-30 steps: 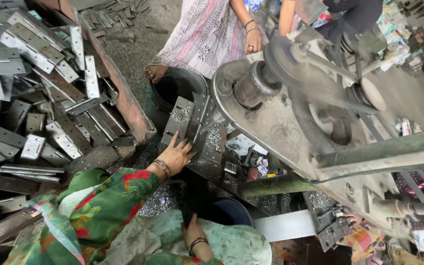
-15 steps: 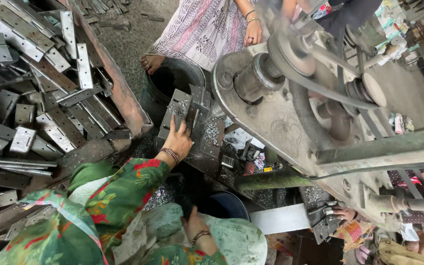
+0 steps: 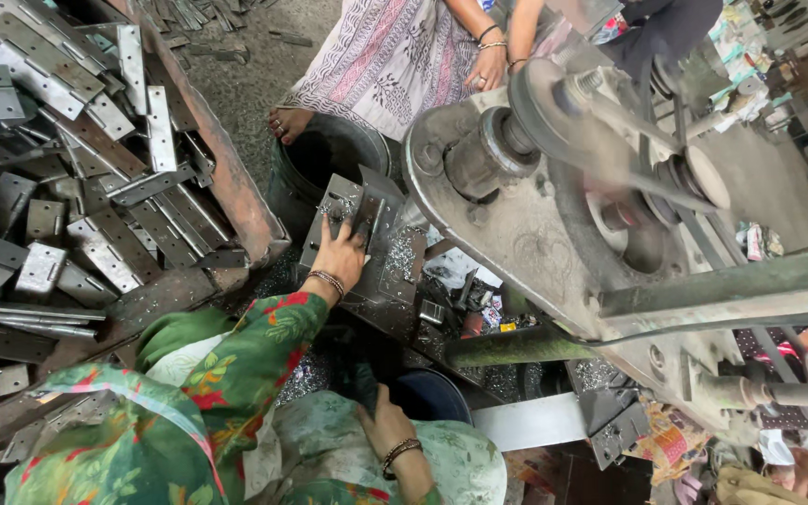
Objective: The person repeatedly picks up metal brackets from a bin, places them into a press machine, and operates the lever to process them. The person then removes the processed brackets and places them into a pile.
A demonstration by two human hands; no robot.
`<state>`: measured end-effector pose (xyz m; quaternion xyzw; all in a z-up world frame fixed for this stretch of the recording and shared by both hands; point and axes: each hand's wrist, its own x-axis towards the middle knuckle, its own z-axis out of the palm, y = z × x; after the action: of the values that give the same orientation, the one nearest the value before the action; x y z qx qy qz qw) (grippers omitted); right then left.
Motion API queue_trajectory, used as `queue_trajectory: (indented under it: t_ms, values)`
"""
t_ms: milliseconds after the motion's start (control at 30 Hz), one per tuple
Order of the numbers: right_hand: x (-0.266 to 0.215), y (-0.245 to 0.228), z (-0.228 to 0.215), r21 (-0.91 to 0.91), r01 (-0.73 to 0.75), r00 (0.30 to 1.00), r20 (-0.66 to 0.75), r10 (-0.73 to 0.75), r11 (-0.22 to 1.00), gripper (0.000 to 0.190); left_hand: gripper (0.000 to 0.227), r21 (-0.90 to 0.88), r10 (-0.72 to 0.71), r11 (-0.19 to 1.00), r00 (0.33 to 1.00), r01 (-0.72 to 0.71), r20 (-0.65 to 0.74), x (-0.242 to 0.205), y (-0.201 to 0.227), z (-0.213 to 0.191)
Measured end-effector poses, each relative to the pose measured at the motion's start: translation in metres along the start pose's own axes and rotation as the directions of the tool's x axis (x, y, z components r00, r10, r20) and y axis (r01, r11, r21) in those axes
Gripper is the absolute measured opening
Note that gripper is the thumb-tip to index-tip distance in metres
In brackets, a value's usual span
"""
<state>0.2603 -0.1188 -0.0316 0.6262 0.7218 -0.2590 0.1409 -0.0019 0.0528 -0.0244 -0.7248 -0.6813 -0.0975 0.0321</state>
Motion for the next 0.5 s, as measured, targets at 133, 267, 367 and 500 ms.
queue_trajectory:
  t_ms: [133, 267, 367, 500]
  values:
    - [0.024, 0.007, 0.057, 0.001, -0.014, 1.000, 0.009, 0.014, 1.000, 0.069, 0.036, -0.006, 0.027, 1.000, 1.000, -0.027, 0.015, 0.008, -0.002, 0.002]
    - [0.051, 0.018, 0.094, 0.049, -0.035, 0.999, -0.022, 0.036, 0.998, 0.069, 0.041, -0.010, 0.059, 0.998, 0.990, -0.060, -0.130, -0.010, -0.002, 0.000]
    - [0.030, 0.027, 0.095, 0.076, -0.036, 0.999, -0.006, 0.036, 0.996, 0.069, 0.039, -0.036, 0.046, 0.998, 0.997, -0.044, 0.058, -0.031, 0.010, 0.005]
    - [0.014, 0.012, 0.033, 0.030, 0.000, 1.000, -0.023, 0.001, 1.000, 0.067, 0.048, -0.018, -0.011, 1.000, 1.000, 0.012, 0.016, -0.022, 0.003, 0.000]
